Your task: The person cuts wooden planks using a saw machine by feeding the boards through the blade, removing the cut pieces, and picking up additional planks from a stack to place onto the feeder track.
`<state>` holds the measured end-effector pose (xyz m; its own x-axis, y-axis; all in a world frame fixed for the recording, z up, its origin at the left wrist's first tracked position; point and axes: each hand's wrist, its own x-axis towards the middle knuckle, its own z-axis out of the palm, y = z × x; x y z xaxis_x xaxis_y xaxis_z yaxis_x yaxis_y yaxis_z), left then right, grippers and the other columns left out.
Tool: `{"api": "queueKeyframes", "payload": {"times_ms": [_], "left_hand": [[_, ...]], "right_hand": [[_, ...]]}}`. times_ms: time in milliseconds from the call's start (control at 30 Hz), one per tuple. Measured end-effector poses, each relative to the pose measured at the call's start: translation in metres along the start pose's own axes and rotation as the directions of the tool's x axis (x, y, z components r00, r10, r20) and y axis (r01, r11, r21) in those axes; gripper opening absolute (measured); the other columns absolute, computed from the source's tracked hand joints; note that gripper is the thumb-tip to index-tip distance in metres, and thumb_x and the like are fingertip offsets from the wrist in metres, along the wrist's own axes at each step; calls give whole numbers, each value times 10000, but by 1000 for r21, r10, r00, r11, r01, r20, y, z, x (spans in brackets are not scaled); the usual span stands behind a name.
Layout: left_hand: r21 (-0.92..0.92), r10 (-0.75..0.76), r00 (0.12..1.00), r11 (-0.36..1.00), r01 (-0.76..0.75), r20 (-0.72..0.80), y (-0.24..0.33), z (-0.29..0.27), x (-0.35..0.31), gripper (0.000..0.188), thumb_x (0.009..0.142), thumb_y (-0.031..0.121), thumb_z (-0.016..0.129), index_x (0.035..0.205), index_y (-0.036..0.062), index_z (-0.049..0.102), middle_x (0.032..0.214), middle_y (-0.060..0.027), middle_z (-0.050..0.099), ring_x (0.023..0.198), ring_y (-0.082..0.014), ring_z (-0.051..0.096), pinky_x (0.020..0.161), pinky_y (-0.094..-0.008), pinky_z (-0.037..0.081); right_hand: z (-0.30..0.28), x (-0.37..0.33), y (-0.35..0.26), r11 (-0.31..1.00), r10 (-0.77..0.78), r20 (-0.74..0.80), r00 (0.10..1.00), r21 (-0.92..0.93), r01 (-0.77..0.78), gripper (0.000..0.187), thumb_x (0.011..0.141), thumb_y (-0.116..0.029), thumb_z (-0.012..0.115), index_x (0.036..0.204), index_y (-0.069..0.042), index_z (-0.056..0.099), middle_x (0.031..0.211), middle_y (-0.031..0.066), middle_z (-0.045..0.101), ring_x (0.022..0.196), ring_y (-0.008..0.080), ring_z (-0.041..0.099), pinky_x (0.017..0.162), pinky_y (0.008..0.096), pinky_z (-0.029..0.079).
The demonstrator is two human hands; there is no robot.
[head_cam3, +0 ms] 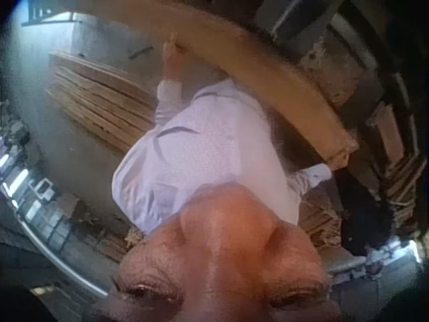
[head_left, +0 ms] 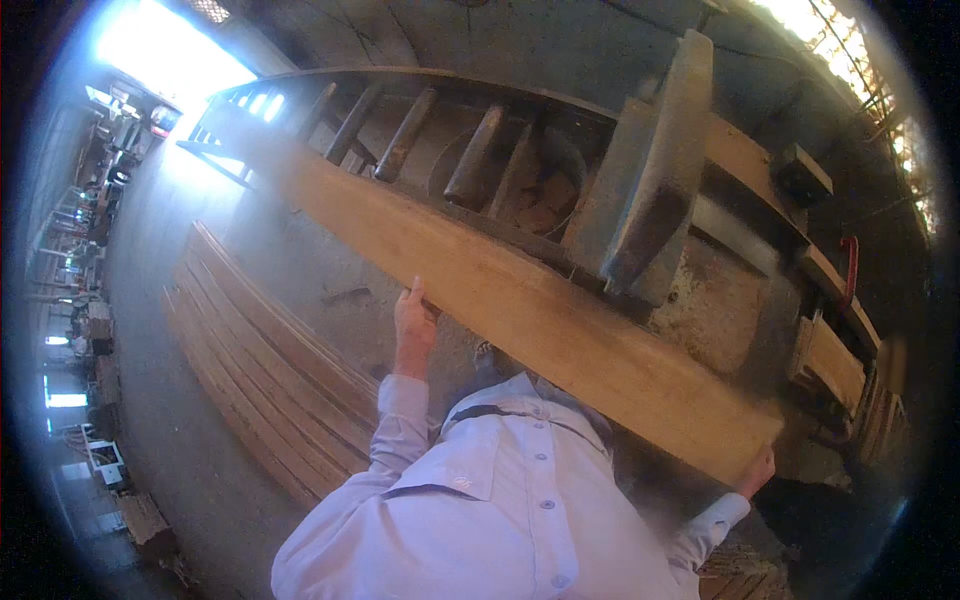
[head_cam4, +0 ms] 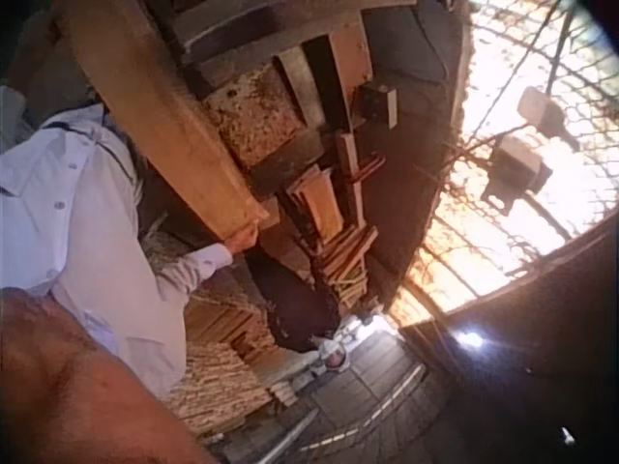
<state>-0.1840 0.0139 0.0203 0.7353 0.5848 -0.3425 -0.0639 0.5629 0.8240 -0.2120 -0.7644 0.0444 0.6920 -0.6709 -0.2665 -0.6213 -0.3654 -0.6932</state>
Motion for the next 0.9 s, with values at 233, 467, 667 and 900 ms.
{"api": "queueKeyframes", "payload": {"times_ms": [233, 467, 667, 900], "left_hand": [[662, 316, 939, 676, -323, 135, -16, -15, 54, 321, 984, 251, 561, 1235, 52, 572, 1068, -72, 669, 994, -213, 641, 777, -381, 528], [634, -12, 981, 765, -115, 193, 20, -13, 101, 327, 992, 241, 517, 1219, 20, 599, 1114, -128, 668, 956, -239, 674, 761, -317, 544], [154, -261, 959, 958, 243, 109, -7, -103, 44, 581, 1038, 335, 424, 1430, -83, 331, 1412, -279, 444, 1290, -401, 476, 1048, -492, 430], [-90, -343, 939, 935, 342, 5, -74, -126, 4, 652, 1036, 387, 417, 1470, -75, 266, 1527, -258, 304, 1401, -395, 333, 1150, -482, 303]], "right_hand": [[39, 37, 20, 969, -241, 37, 970, 67, 238, 465, 1008, -348, 506, 1198, 60, 626, 1163, 145, 663, 1040, 238, 604, 940, 351, 458], [139, 21, -121, 813, -298, 307, 904, 578, 72, 452, 992, -312, 545, 1313, 5, 580, 1274, 108, 623, 1092, 232, 614, 955, 361, 486], [189, 38, -172, 868, -260, 319, 911, 491, 76, 603, 1030, -500, 419, 1246, 28, 615, 1159, 61, 646, 1036, 135, 576, 920, 298, 461], [203, 71, -268, 714, -268, 551, 790, 664, -221, 783, 1004, -631, 279, 1276, 38, 582, 1179, 120, 654, 1062, 210, 615, 957, 356, 473]]}}
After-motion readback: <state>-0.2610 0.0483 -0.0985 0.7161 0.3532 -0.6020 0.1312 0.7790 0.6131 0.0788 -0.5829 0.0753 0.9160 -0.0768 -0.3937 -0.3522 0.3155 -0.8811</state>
